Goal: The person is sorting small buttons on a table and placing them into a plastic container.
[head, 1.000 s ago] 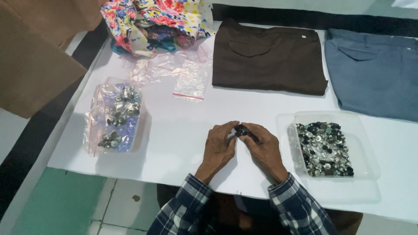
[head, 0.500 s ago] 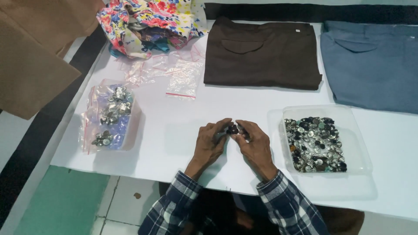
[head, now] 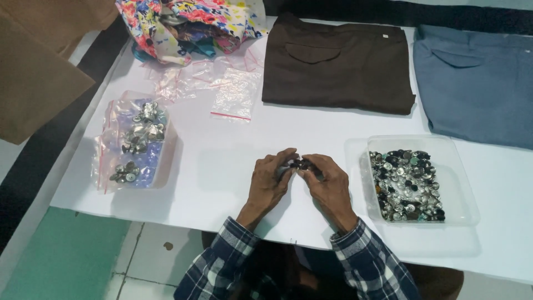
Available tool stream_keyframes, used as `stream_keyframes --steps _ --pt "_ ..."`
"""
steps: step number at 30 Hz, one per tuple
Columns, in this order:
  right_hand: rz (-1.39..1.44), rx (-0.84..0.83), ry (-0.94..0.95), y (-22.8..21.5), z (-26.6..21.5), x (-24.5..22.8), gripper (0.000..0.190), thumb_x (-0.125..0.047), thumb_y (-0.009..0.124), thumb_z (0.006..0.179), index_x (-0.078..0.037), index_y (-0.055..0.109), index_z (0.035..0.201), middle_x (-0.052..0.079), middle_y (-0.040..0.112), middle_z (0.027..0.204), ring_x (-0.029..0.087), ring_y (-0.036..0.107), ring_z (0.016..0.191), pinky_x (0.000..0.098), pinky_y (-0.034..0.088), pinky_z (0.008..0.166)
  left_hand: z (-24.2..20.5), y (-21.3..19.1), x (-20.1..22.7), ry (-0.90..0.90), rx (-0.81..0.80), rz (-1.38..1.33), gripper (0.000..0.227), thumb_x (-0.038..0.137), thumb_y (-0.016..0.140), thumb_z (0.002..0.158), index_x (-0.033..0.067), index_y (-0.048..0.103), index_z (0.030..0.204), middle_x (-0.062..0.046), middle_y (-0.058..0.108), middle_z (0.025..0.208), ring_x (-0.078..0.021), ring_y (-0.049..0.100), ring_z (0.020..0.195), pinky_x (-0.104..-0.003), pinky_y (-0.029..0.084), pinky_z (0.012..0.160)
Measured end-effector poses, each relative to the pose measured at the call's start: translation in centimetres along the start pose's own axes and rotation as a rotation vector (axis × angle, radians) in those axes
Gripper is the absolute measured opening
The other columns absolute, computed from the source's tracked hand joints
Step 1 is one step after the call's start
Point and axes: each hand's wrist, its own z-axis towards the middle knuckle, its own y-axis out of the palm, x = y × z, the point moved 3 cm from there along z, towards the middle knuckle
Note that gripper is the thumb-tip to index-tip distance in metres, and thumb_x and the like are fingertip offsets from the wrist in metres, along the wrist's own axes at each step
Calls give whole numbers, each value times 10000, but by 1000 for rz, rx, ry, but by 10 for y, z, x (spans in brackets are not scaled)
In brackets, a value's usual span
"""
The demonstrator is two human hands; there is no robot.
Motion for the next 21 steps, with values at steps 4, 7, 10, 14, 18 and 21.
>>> stream_keyframes --steps 4,7,10,14,18,21 --pt "2 -8 30 -2 0 -8 393 -155 775 863 -89 693 1242 176 719 1102 339 730 942 422 624 795 -2 -2 2 -3 30 -20 453 207 657 936 284 537 1366 60 744 1160 -171 679 1080 -361 437 1042" --pt "10 6 14 -3 1 -12 386 -87 746 869 -86 689 1250 176 720 1115 355 725 972 440 617 814 2 1 0 14 39 -18 447 223 658 935 261 529 1361 54 740 1164 -155 689 1056 -344 448 1043" --pt "9 0 28 -1 -1 -8 363 -71 721 880 -86 698 1242 173 729 1093 352 729 960 439 618 808 -1 -1 5 24 35 -48 407 230 649 953 233 541 1345 33 744 1143 -156 698 1036 -345 461 1028" --pt "4 8 15 1 1 -8 333 -84 716 893 -82 707 1225 165 735 1076 340 733 956 428 622 805 -1 -4 6 47 80 -65 431 172 676 931 193 547 1342 10 745 1133 -169 704 1024 -357 473 1020" --pt "-20 0 0 -1 -1 -10 376 -115 742 883 -89 689 1254 162 725 1112 348 727 974 446 614 844 -5 -7 10 44 79 -95 446 185 669 939 185 519 1359 -7 722 1171 -174 696 1039 -362 475 1016" --pt "10 9 12 -1 -1 -9 392 -107 747 876 -83 684 1262 165 728 1127 348 728 981 446 613 858 -5 -2 3 38 79 -90 450 186 649 948 188 499 1373 -13 715 1170 -184 694 1036 -366 480 1010"
